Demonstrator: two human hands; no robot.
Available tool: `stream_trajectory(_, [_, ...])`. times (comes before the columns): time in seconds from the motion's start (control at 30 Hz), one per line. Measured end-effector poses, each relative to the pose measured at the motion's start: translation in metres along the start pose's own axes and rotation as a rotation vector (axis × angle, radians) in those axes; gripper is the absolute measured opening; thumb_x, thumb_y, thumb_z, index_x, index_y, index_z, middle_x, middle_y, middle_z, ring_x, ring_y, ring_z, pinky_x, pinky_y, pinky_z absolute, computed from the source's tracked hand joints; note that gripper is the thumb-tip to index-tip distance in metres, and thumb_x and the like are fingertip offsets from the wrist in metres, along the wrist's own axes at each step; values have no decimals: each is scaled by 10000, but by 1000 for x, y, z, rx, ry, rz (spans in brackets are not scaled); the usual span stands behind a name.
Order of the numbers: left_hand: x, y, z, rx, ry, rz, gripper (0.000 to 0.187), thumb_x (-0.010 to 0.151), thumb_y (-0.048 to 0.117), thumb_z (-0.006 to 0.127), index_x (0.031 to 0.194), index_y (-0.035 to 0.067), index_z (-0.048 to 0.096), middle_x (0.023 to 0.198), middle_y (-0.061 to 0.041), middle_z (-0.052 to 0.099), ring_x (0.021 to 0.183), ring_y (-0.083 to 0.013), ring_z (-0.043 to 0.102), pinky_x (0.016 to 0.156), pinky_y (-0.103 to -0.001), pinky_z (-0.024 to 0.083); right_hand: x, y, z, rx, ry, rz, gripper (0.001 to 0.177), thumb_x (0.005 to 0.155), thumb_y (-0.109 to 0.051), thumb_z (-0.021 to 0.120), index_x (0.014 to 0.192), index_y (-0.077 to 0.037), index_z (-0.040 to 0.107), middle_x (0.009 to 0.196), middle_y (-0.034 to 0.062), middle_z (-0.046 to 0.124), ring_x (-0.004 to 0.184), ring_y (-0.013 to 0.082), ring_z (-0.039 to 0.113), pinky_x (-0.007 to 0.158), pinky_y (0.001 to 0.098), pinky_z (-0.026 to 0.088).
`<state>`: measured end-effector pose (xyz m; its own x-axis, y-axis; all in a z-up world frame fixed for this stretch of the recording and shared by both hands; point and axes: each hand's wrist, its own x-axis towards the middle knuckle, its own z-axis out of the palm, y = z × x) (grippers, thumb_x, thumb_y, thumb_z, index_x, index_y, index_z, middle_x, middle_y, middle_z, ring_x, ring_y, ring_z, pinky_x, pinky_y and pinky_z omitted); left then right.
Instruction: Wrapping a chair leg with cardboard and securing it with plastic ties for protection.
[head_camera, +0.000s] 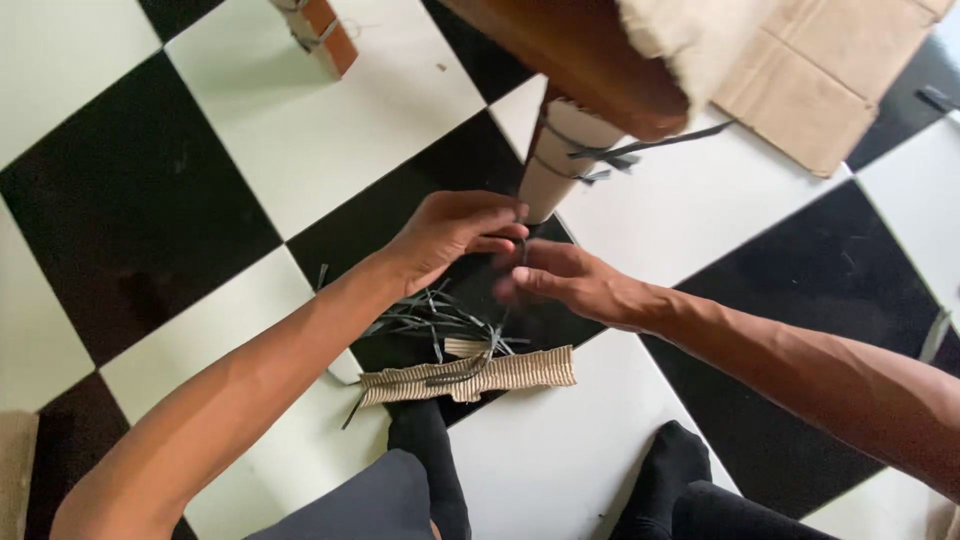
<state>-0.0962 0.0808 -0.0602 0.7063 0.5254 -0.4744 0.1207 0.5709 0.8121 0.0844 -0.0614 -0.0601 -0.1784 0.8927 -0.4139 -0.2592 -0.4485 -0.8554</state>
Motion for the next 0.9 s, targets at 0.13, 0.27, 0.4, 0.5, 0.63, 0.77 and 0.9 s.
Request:
stream_trajectory(0.13, [14,-22,-36,93,158,51,263,962,126,724,1180,-22,727,1155,-204,755,1012,-334,768,860,-414,669,-3,16,-19,149,170,96,285,1015,-237,602,1010,30,703,608,56,474,518,153,528,412,277,463])
stream_trajectory(0.27, [9,-18,-47,259,213,34,301,984,204,710,1246,55,719,1153,-149,746,1051,-282,755,863,-396,666,6,47,-110,107,323,99,317,1040,-243,565,1071,42,699,501,-47,330,382,57,313,327,183,230])
stream_trajectory(0.4, [13,5,-18,558,307,107,306,928,230,697,1225,161,722,939,-49,754,848,-191,774,742,-339,653,4,19,-146,-189,654,-265,322,1078,-299,472,1133,-48,665,640,-50,381,515,28,390,442,173,313])
stream_trajectory(0.5, [27,33,8,858,260,428,398,937,135,598,1333,114,625,1107,-117,649,1016,-333,655,801,-447,626,36,8,-160,-531,759,-283,127,1031,-207,561,1023,-124,657,681,-7,486,628,158,502,581,298,397])
stream_trajectory(0.63, [55,59,35,1238,114,898,257,869,-64,606,1101,-58,497,1174,-277,606,674,-406,678,540,-473,580,69,3,-169,-959,633,-407,65,906,-122,665,970,-125,651,770,96,656,812,317,680,762,443,538])
stream_trajectory(0.77, [96,43,25,1508,145,553,155,982,96,558,1070,49,677,938,-136,670,857,-337,727,710,-430,608,97,-10,-151,-1187,493,-508,164,807,-80,715,965,-66,674,806,133,684,877,367,697,819,495,558])
stream_trajectory(0.9, [81,41,8,1383,215,533,231,1021,314,563,904,138,656,878,-65,679,902,-363,689,724,-519,564,90,0,-152,-1351,350,-528,154,727,-33,675,875,-71,651,768,97,674,862,367,721,802,501,587])
